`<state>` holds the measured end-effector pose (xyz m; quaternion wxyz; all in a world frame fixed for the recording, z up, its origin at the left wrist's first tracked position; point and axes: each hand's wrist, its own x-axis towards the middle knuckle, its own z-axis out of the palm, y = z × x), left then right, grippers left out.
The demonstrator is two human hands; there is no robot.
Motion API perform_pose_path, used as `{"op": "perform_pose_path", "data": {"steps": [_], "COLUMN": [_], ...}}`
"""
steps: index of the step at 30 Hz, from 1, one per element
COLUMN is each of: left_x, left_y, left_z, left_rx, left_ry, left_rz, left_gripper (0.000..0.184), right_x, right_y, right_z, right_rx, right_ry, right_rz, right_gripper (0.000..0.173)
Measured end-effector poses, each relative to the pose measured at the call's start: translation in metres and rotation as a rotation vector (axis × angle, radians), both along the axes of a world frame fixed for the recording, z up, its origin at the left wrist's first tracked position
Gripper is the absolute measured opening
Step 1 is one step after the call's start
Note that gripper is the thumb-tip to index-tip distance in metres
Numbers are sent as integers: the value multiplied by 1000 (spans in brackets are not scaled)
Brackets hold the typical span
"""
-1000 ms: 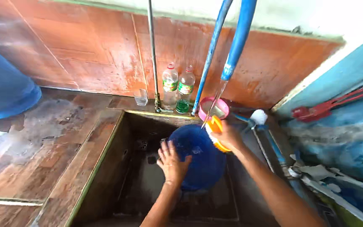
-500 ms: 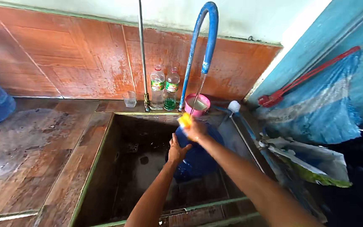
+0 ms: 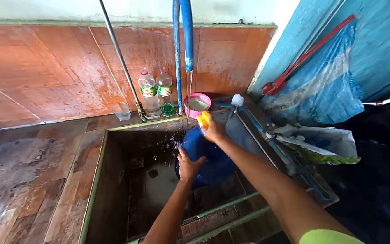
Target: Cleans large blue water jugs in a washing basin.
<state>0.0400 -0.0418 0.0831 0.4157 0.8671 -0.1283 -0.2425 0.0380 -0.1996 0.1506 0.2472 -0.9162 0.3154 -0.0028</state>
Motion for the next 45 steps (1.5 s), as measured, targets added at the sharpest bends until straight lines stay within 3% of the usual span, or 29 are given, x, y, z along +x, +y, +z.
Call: {"op": "perform_pose_path", "data": {"steps": [2, 4, 7, 9, 11, 14, 15, 16, 18, 20, 23, 25, 27, 30, 33, 35, 37, 40, 43, 45], "left_x": [7, 34, 57, 42, 30, 44, 42, 34, 6, -12, 10, 18, 6, 5, 44, 59, 65, 80, 65, 52], "left_y": [1, 19, 40, 27, 8, -11, -11, -7, -4, -10, -8, 7, 8, 1, 27, 34, 21, 6, -19, -42], "left_z": [1, -4, -4, -1, 3, 11, 10, 8, 1, -1, -3, -4, -1, -2, -7, 1, 6, 10, 14, 18], "left_rx": [-40, -131, -105, -40, -31, -10, -11, 1, 10, -21, -65, -102, -90, -76, -115, -23, 98, 111, 66, 53], "left_ry": [-12, 36, 53, 58, 44, -83, -114, -120, -86, -40, -19, -6, -16, -2, 62, 60, 33, -28, -88, -137], "left_rz": [-96, -204, 26, 91, -101, -297, -248, -158, 31, 127, 84, 110, 196, 228, 165, 221, 248, 167, -102, -290], "left_gripper": [121, 109, 83, 91, 101, 84, 78, 84, 111, 122, 118, 115, 117, 117, 104, 91, 76, 68, 72, 73], "right_x": [-18, -50, -84, -73, -42, -11, -10, -8, 4, 15, 16, 28, 46, 45, 37, 26, -8, -41, -26, -13], "right_y": [26, 42, 14, -13, -18, 15, 15, 7, -17, -13, 25, 15, 0, 28, 26, 22, 36, 15, -36, -28], "right_z": [-1, -3, 1, 5, -4, 1, 4, 5, -3, -8, 1, 4, 4, 0, -6, -8, -1, 11, 2, 6], "right_rx": [41, 77, 30, 24, 53, 66, 68, 86, 69, 35, 29, 84, 115, 142, 191, 145, 132, 112, 64, 102], "right_ry": [25, 93, 168, 154, 46, -49, -31, -27, -45, -45, -6, -22, -20, -28, -45, 19, 103, 163, 93, 35], "right_rz": [144, 261, 189, 36, -80, 160, 225, 210, 33, -10, 301, 267, 107, 253, 296, 251, 346, 289, 0, 16], "right_gripper": [74, 73, 72, 69, 73, 76, 72, 68, 70, 74, 74, 66, 71, 75, 68, 70, 74, 70, 71, 76]}}
